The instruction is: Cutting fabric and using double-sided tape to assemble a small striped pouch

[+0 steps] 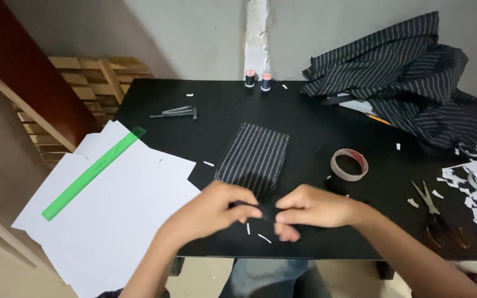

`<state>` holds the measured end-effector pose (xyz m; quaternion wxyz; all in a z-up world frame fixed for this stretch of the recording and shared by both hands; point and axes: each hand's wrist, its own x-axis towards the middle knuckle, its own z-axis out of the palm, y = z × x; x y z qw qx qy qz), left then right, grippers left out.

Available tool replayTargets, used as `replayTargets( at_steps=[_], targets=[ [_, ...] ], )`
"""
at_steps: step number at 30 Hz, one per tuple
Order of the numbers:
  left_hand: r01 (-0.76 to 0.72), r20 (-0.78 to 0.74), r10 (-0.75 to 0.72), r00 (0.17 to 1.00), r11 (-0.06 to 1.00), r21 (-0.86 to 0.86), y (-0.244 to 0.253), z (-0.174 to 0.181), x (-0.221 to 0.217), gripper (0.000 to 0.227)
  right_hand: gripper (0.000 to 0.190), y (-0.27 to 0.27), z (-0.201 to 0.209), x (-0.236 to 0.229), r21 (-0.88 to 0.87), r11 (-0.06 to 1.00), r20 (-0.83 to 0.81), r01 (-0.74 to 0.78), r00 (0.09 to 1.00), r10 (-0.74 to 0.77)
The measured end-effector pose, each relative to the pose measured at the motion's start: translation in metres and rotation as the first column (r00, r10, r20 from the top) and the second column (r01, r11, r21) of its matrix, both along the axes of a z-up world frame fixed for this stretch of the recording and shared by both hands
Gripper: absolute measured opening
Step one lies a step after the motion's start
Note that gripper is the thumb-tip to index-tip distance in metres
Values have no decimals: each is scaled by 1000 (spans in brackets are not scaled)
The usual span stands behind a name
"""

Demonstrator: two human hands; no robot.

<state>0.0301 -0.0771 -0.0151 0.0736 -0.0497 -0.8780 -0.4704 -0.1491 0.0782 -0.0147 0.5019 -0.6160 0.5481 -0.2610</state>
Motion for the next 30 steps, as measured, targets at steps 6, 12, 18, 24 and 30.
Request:
replayTargets(
  at_steps=[6,12,18,24,30],
  targets=[
    [-225,-174,207,963,970,-95,-47,-32,10,23,38,54,17,-68,-178,922,-109,344,924,-366],
    [-245,-198,165,966,355,-902,-93,-107,-15,116,21,139,24,-146,-439,651,273,620,782,-561],
    [-210,-280,-105,954,431,-878,-90,-113,-41,91,43,156,73,-136,-481,678,69,556,795,-603],
    [-326,-440,-126,889,500,-802,-69,-120,-51,57,37,155,58,-139,-451,614,114,648,724,-680],
    [-393,-586,-29,810,714,-579,-45,-107,-55,30,37,135,64,-127,-450,667,131,594,782,-609]
  ],
)
